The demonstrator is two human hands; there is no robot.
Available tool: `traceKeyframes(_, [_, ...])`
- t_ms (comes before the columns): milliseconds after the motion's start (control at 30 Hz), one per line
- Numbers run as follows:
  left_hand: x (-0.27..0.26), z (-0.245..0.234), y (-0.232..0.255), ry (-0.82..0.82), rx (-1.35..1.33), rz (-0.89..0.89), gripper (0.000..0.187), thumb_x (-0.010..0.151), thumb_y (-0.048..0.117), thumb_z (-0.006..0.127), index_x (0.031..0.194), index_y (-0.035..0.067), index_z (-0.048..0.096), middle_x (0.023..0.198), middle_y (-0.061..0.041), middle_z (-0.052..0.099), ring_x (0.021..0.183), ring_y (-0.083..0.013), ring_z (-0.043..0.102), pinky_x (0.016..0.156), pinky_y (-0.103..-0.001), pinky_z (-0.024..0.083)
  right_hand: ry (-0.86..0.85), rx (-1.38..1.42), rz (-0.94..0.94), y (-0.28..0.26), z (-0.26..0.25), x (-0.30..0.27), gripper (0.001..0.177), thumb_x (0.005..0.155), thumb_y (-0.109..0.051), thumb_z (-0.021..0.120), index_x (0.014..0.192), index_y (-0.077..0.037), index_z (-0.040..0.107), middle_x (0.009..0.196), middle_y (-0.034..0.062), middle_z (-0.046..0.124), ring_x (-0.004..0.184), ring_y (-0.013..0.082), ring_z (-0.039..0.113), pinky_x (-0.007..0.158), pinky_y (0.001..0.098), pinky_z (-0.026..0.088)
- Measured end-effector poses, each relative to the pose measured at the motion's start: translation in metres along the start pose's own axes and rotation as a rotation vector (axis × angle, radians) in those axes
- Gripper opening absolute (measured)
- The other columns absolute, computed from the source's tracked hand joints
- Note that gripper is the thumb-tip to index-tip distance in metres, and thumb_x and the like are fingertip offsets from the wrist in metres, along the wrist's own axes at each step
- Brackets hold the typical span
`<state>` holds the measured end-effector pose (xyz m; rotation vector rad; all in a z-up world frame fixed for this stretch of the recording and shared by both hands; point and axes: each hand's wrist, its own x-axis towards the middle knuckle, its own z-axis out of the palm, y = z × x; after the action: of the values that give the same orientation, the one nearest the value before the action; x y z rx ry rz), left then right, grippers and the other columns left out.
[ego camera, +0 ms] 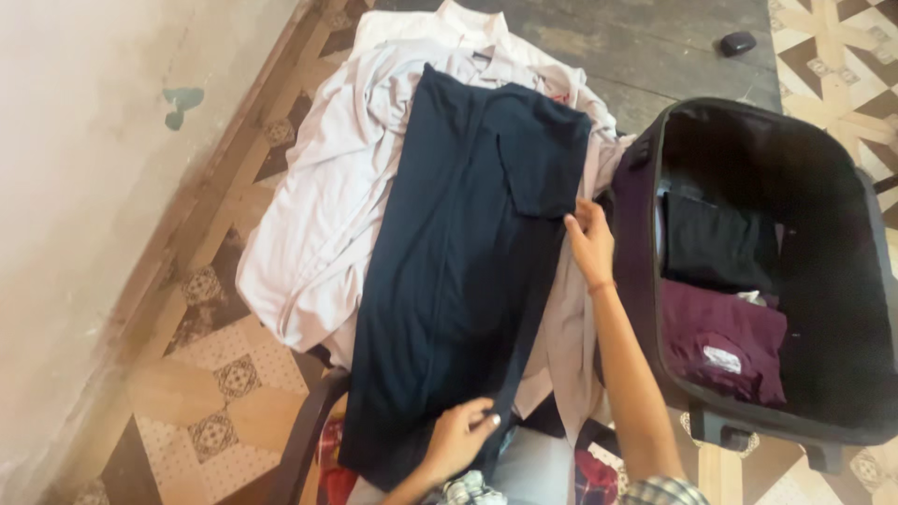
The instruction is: The person folds a pair of dark trousers on a chair and places them into an open suitcase. They then pick up a light-colored shirt, button it up, and begin folding it.
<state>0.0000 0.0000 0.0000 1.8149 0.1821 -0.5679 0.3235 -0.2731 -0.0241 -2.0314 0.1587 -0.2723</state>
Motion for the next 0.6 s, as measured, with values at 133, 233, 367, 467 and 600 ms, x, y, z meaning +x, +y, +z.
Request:
traceKeyframes(133, [0.004,0.001,0.0,-0.068,0.054,0.01,0.04,0.089,0.033,0.075,0.124,0.013,0.072,0.111,-0.015,0.076,0.104,-0.0247,0.076,0.088,-0.032,0.058,0.167,-0.242,-0.133,0.036,0.042,0.083,0.054,0.093,-0.026,0.074,0.137,0.0,0.058,0.131,0.0268,0.065,0.123,0.0364,0.061,0.104,0.0433,0.048])
traceKeyframes(233, [0.009,-0.009,0.002,-0.09,0.075,0.001,0.039,0.089,0.032,0.074,0.122,0.012,0.071,0.108,-0.012,0.078,0.1,-0.0235,0.078,0.087,-0.03,0.059,0.209,-0.349,-0.075,0.049,0.054,0.121,0.056,0.092,-0.025,0.079,0.134,0.007,0.057,0.126,0.0304,0.064,0.119,0.0421,0.06,0.1,0.0448,0.047])
traceKeyframes(367, [0.011,-0.031,0.002,-0.168,0.017,-0.098,0.035,0.091,0.031,0.07,0.121,0.013,0.072,0.106,-0.009,0.08,0.096,-0.0218,0.08,0.086,-0.03,0.06,0.131,-0.002,0.247,0.049,0.052,0.149,0.052,0.086,-0.022,0.077,0.127,0.006,0.062,0.121,0.0259,0.07,0.112,0.0397,0.067,0.094,0.0441,0.052])
traceKeyframes(467, [0.018,-0.035,-0.012,-0.151,-0.04,-0.07,0.035,0.09,0.031,0.07,0.119,0.012,0.074,0.105,-0.009,0.081,0.1,-0.0199,0.08,0.088,-0.03,0.06,0.161,0.113,0.165,0.04,0.061,0.159,0.049,0.084,-0.02,0.078,0.123,0.006,0.066,0.118,0.0216,0.074,0.107,0.0358,0.071,0.092,0.0423,0.055])
traceKeyframes(600, [0.027,-0.031,-0.059,-0.057,-0.059,-0.125,0.038,0.088,0.035,0.075,0.12,0.014,0.073,0.106,-0.011,0.081,0.102,-0.0202,0.08,0.09,-0.031,0.06,0.211,-0.263,-0.366,0.003,0.096,0.158,0.056,0.092,-0.027,0.08,0.134,0.005,0.06,0.12,0.0303,0.068,0.109,0.0455,0.067,0.091,0.0495,0.052])
